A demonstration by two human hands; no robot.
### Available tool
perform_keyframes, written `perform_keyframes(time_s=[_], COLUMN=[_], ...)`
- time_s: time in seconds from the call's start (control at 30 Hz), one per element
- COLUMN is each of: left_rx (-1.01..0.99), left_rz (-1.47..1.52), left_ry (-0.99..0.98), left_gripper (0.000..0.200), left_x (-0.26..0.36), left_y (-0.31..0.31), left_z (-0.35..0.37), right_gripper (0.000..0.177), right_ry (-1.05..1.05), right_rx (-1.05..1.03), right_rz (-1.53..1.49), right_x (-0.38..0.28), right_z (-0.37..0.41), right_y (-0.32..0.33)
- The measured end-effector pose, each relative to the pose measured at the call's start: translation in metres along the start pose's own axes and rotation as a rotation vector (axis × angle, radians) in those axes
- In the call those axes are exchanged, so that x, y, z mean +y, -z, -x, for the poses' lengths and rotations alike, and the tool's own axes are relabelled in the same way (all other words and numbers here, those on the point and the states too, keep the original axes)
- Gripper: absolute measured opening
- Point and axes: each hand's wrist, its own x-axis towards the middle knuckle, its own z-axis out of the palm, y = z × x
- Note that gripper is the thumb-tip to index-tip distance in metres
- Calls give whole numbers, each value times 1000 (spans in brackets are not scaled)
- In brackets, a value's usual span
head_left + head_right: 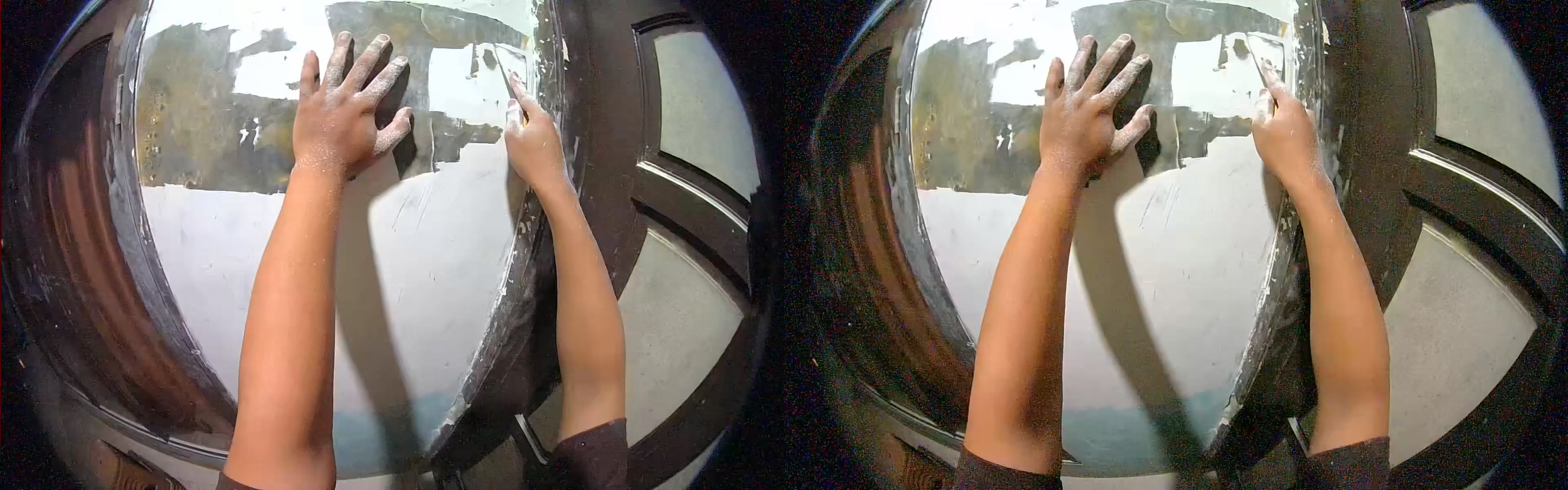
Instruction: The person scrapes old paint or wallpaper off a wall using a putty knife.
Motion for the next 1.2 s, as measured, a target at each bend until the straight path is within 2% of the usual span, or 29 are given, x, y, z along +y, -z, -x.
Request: perform_keyframes(time_s=[0.07, 0.13, 0.17, 0.3, 0.37, 0.4, 0.43, 0.53, 0.57, 0.67, 0.77, 0.8, 0.83, 0.9, 1.0, 1.1, 1.17, 1.2], left_rx=[6, 13, 17, -18, 17, 4, -15, -22, -7, -7, -17, -21, -25, -56, -10, -13, 33, 6], left_rz=[29, 18, 9, 26, 71, 56, 41, 65, 72, 61, 62, 72, 83, 67, 97, 117, 146, 158], left_ry=[-10, -4, 5, 30, 14, 9, 6, 15, 15, 12, 22, 23, 26, 37, 28, 34, 22, 38], left_gripper=[64, 63, 62, 60, 59, 60, 62, 61, 62, 61, 60, 60, 60, 61, 61, 59, 57, 55], left_x=[-1, -1, 0, 3, 1, 1, 1, 1, 0, 2, 2, 2, 1, 2, 1, 2, -1, 1], left_y=[-1, -1, -2, 3, 1, 3, 5, 6, 4, 4, 8, 7, 6, 6, 5, 5, 1, 3], left_z=[2, 2, 2, 1, 1, 0, 2, 2, 3, 3, 0, 1, 3, 2, 2, 4, 4, 3], right_gripper=[47, 48, 49, 46, 47, 47, 47, 42, 42, 39, 40, 40, 41, 44, 50, 49, 45, 40], right_ry=[-22, -224, -78, -199, 40, -150, -151, 199, 197, -196, -101, -127, 28, -162, -123, -151, -193, -213], right_rx=[-5, -153, -58, -139, 8, -108, -111, 165, 163, -123, -72, -74, 33, -111, -105, -118, -143, -143], right_rz=[-7, 74, -5, -87, 1, -30, -31, -25, -32, -30, -15, -8, -51, 2, 34, 89, 125, 99], right_x=[-2, -19, -8, -9, 4, -10, -8, 3, 7, 0, 3, -5, 0, -12, -9, -11, -3, -20], right_z=[9, 37, 53, 57, 40, 35, 40, 70, 78, 79, 45, 43, 47, 74, 103, 86, 61, 58], right_y=[-2, 5, -4, 2, -4, 5, 2, -24, -24, -12, -10, -8, -16, -12, -18, -19, -22, -15])
